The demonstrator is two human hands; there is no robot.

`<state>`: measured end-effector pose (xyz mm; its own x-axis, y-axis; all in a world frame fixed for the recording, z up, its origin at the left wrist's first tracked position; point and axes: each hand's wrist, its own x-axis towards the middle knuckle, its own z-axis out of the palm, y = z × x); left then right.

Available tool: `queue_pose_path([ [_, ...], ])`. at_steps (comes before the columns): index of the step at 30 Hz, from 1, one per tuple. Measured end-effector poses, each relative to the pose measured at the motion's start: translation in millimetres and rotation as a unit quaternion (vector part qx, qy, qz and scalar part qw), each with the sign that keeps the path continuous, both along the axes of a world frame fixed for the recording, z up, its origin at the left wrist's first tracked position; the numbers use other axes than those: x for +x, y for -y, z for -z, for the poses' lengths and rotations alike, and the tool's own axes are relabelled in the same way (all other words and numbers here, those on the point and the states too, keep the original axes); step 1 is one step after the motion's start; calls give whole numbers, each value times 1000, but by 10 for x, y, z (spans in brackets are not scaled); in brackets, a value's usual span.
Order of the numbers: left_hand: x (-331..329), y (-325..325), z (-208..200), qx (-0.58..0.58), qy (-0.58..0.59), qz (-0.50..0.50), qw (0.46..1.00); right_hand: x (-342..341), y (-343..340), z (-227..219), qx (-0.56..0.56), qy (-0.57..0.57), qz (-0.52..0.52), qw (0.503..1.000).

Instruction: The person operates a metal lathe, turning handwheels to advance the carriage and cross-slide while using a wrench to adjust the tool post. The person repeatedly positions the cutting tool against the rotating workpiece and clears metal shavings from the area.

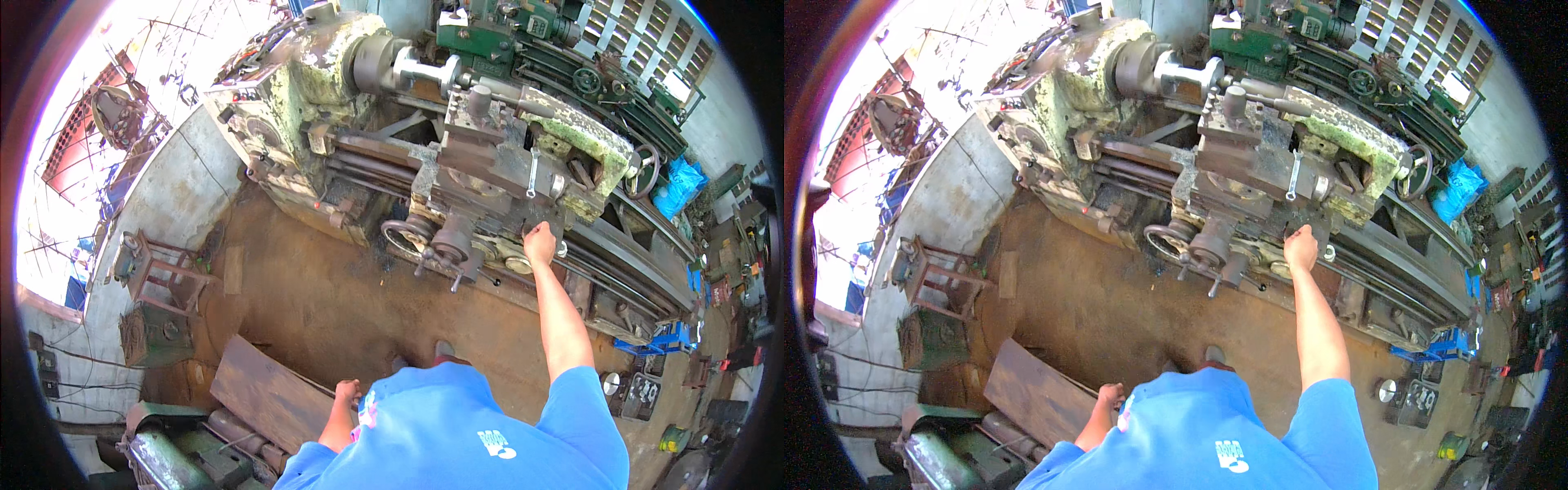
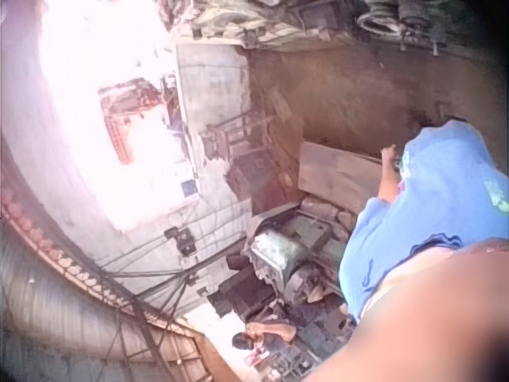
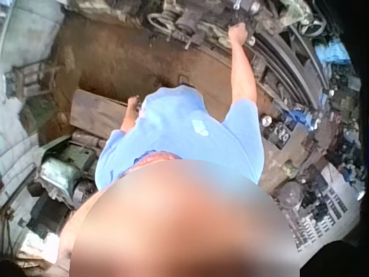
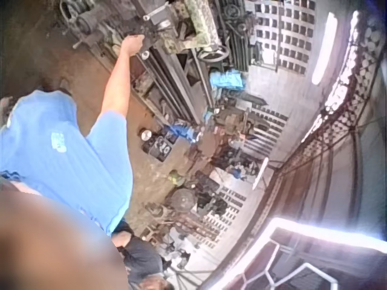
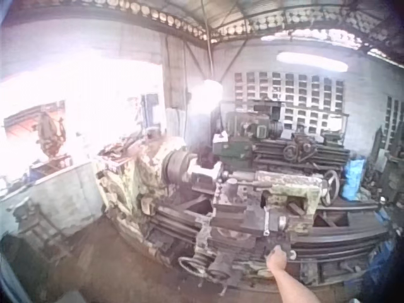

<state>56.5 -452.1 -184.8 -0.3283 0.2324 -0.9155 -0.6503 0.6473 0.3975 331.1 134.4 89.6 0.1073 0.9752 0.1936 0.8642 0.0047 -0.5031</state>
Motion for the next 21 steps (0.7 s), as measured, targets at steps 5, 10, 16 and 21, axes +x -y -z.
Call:
queue_pose_path([
  [5, -46, 18, 310, -109, -123, 213, 963, -29, 10, -43, -30, 17, 8, 999],
  [10, -55, -31, 340, -100, -150, 279, 943, -93, -25, -110, -89, 81, 6, 993],
  [16, -147, -346, 201, -54, -105, 284, 951, -151, -58, -166, -98, 90, 31, 991],
  [21, -190, -532, 145, -83, -142, 279, 946, -169, -47, -170, -91, 105, 32, 990],
])
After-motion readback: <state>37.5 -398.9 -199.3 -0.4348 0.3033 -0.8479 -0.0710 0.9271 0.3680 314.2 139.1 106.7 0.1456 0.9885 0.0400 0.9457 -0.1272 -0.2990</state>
